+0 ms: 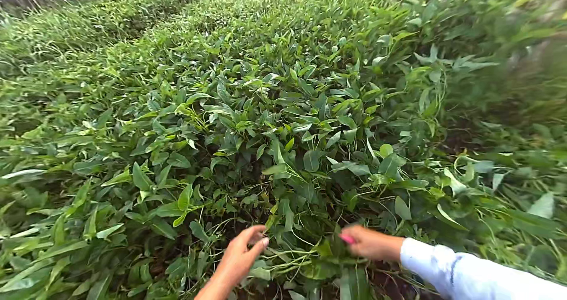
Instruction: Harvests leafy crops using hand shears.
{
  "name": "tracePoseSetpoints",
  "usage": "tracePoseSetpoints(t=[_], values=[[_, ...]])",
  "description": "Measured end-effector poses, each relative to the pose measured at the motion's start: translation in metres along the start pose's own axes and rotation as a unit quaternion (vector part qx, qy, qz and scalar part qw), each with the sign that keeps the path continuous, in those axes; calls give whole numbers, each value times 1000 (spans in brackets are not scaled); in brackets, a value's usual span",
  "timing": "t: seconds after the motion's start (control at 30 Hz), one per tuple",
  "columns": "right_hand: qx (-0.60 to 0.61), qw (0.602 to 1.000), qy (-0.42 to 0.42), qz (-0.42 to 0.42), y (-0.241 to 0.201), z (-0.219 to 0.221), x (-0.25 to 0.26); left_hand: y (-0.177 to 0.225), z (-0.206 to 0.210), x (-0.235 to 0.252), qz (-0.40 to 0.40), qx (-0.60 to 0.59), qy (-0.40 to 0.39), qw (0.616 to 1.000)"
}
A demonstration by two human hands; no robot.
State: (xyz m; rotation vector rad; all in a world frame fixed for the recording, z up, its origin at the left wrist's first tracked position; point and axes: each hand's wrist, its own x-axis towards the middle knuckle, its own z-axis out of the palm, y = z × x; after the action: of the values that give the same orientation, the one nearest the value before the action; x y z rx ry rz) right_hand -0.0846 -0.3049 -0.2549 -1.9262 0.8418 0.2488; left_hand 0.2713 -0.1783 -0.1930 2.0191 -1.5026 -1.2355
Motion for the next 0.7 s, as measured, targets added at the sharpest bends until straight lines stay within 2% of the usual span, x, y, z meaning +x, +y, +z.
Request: tracePoseSetpoints(t=[0.07, 0.1, 0.13, 0.17, 0.23, 0.3, 0.37, 0.43, 0.53, 0.63, 0.7], values=[[0, 980, 200, -7, -11, -32, 12, 24, -19, 4, 52, -19, 48, 997], [8, 961, 275, -4, -11, -44, 25, 34, -27, 5, 73, -22, 67, 995], [29, 951, 308, 4, -10, -54, 40, 42, -33, 5, 89, -28, 85, 992], [59, 950, 305, 14, -10, -61, 56, 49, -36, 5, 105, -37, 101, 989], [138, 961, 238, 27, -10, -67, 89, 58, -37, 5, 132, -65, 131, 980], [161, 970, 181, -18, -18, -53, 114, 60, -36, 4, 150, -87, 142, 975], [93, 986, 105, -92, -37, -27, 124, 59, -38, 4, 162, -96, 154, 970], [-43, 989, 12, -140, -59, 9, 118, 52, -40, 4, 165, -89, 169, 968], [-192, 968, -91, -134, -72, 54, 97, 34, -34, 9, 144, -73, 161, 974], [-220, 957, -152, -110, -79, 64, 93, 23, -21, 24, 111, -50, 118, 986], [-207, 957, -147, -137, -89, 70, 93, 21, -12, 35, 90, -18, 78, 993]])
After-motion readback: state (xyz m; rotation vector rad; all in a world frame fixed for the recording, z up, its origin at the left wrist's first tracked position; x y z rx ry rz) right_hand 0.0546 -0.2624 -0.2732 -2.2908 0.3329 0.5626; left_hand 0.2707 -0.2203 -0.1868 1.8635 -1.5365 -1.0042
